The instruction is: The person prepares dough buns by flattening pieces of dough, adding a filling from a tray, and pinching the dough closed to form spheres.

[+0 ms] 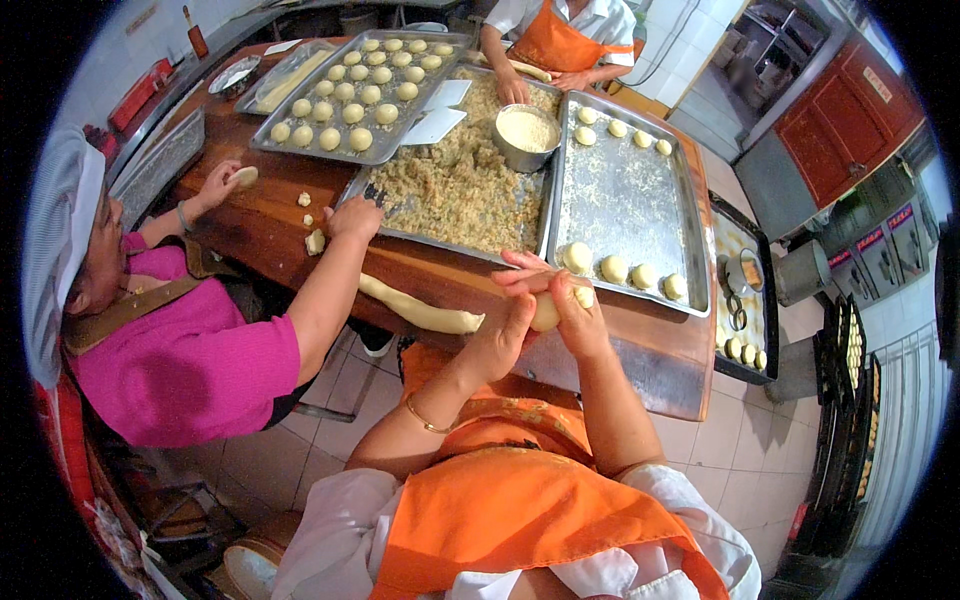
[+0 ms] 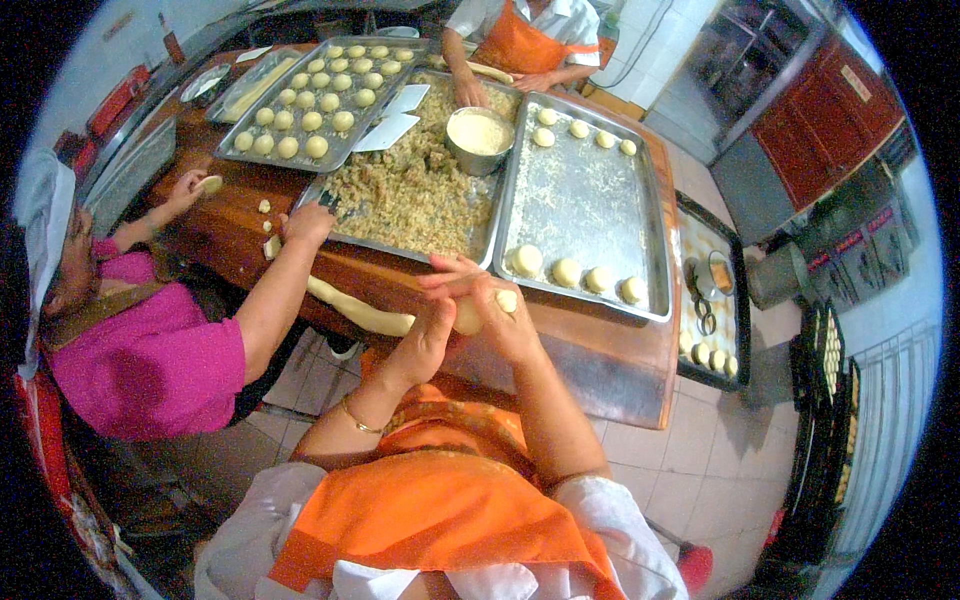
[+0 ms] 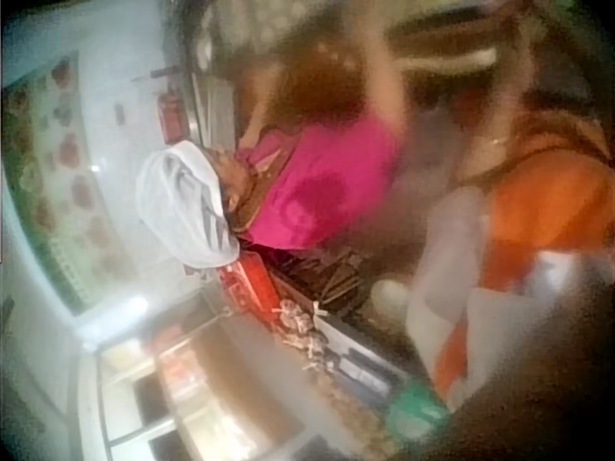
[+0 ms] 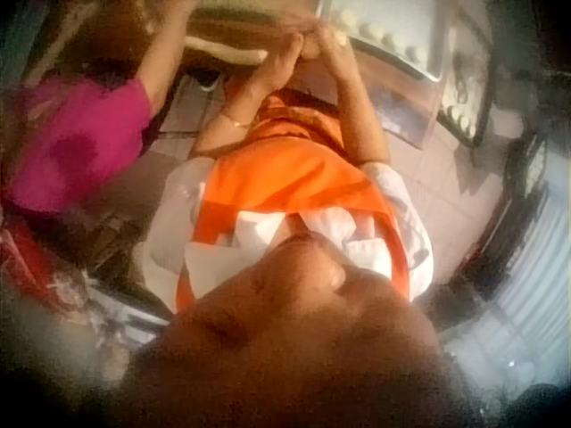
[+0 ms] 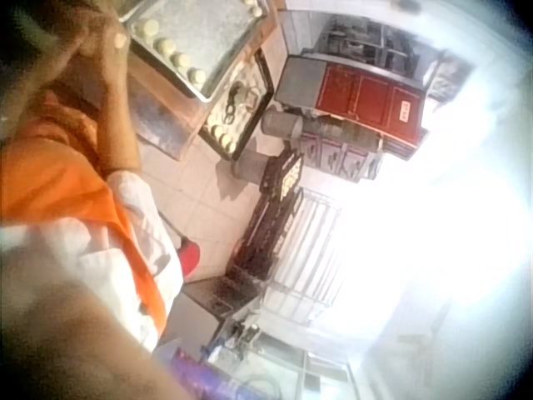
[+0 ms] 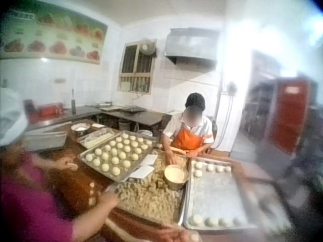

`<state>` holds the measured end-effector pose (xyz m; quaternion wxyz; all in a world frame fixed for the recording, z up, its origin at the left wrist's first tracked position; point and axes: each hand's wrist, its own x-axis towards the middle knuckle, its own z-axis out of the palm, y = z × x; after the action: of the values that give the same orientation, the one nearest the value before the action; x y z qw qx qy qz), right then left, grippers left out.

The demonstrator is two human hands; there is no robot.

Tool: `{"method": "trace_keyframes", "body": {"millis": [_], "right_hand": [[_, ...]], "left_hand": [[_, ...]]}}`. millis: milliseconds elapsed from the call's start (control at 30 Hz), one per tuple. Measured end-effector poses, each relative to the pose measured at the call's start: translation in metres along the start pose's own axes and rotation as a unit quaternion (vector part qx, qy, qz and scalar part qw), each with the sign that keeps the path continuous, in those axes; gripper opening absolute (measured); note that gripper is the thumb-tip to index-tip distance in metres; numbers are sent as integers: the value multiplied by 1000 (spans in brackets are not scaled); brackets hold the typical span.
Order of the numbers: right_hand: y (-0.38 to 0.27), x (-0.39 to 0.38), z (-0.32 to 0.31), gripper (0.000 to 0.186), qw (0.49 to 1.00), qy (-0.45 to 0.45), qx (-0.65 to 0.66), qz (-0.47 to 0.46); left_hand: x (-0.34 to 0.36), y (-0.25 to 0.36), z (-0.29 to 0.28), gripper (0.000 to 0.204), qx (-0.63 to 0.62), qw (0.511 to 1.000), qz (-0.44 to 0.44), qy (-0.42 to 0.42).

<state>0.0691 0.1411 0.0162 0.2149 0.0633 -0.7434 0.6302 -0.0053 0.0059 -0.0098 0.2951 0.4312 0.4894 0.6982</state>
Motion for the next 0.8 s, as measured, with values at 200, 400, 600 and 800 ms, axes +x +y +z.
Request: {"method": "trace_keyframes", "body": {"millis": [200, 400, 600, 800], "right_hand": [[2, -7, 8, 63, 989, 81, 121, 20], [0, -3, 1, 67, 993, 24, 116, -13], [9, -16, -2, 68, 977, 53, 201, 57], [0, -10, 8, 68, 984, 68, 167, 14]], "left_hand": [[-6, 22, -3, 68, -91, 988, -115, -50], [0, 7, 7, 61, -22, 1000, 10, -4], [-7, 17, 9, 65, -78, 993, -92, -16], [-2, 3, 3, 58, 108, 992, 68, -12]]}}
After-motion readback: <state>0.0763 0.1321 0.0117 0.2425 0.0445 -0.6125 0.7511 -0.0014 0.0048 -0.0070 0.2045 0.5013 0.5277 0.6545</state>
